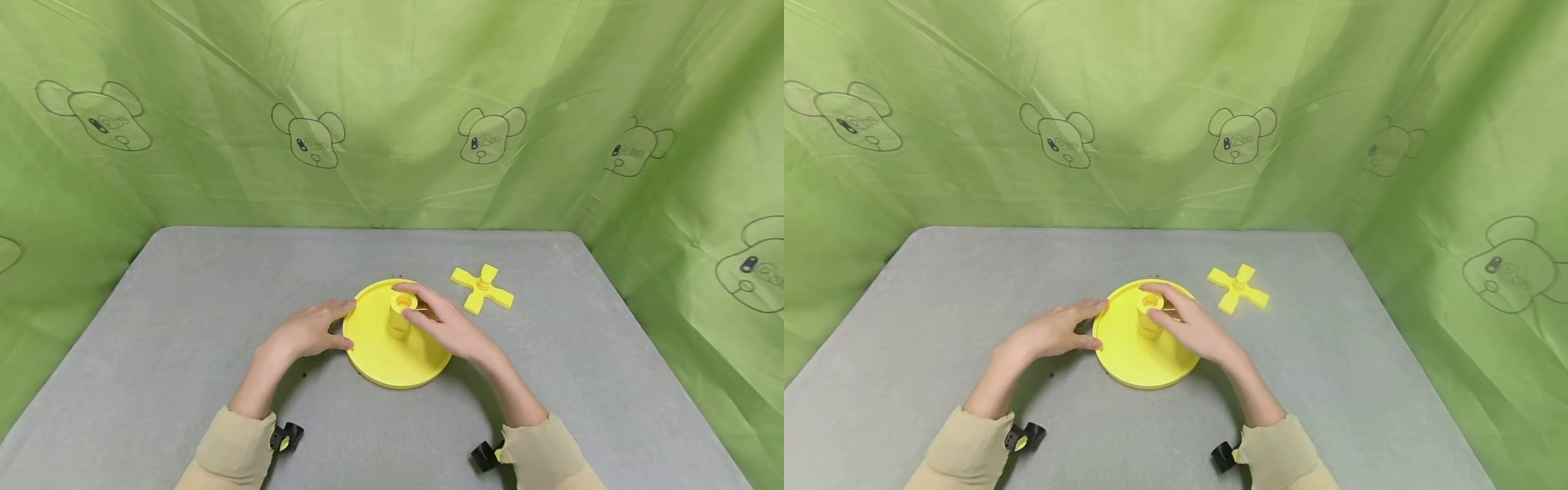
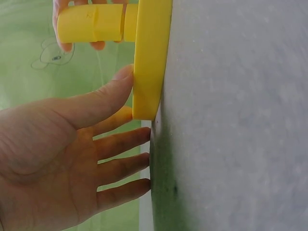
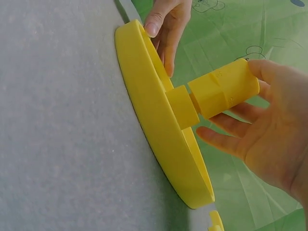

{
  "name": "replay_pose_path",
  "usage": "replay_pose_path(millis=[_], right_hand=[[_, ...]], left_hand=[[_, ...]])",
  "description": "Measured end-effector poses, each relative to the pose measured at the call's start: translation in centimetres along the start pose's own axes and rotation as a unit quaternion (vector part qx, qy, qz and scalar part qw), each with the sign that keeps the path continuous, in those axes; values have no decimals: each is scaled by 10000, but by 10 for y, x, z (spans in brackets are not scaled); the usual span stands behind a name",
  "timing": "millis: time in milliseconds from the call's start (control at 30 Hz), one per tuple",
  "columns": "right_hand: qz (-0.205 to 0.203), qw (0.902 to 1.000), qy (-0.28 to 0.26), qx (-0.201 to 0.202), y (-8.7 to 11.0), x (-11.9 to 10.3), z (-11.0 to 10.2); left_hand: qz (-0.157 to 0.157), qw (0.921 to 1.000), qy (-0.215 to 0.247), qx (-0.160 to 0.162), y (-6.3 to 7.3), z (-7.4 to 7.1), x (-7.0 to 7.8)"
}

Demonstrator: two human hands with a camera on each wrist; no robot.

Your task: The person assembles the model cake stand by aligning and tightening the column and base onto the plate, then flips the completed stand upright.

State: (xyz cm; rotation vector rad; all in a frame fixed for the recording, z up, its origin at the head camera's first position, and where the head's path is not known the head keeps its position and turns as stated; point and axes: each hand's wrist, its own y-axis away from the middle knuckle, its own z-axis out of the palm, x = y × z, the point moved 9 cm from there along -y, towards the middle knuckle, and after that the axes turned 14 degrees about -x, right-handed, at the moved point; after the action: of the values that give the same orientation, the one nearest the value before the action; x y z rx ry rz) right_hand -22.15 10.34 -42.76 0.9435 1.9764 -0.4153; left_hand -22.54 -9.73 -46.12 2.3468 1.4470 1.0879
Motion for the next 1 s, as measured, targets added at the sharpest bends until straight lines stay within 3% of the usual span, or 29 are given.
replay_pose_path(millis=[367, 733, 1000], right_hand=[[-10, 9992, -377, 115, -3, 4, 2], [21, 9999, 136, 22, -4, -1, 4], [76, 9998, -111, 148, -5, 3, 3]], left_hand=[[14, 9999, -105, -60, -2, -4, 2], [-44, 9999, -102, -92, -2, -5, 2], [-44, 9999, -84, -102, -3, -4, 1]])
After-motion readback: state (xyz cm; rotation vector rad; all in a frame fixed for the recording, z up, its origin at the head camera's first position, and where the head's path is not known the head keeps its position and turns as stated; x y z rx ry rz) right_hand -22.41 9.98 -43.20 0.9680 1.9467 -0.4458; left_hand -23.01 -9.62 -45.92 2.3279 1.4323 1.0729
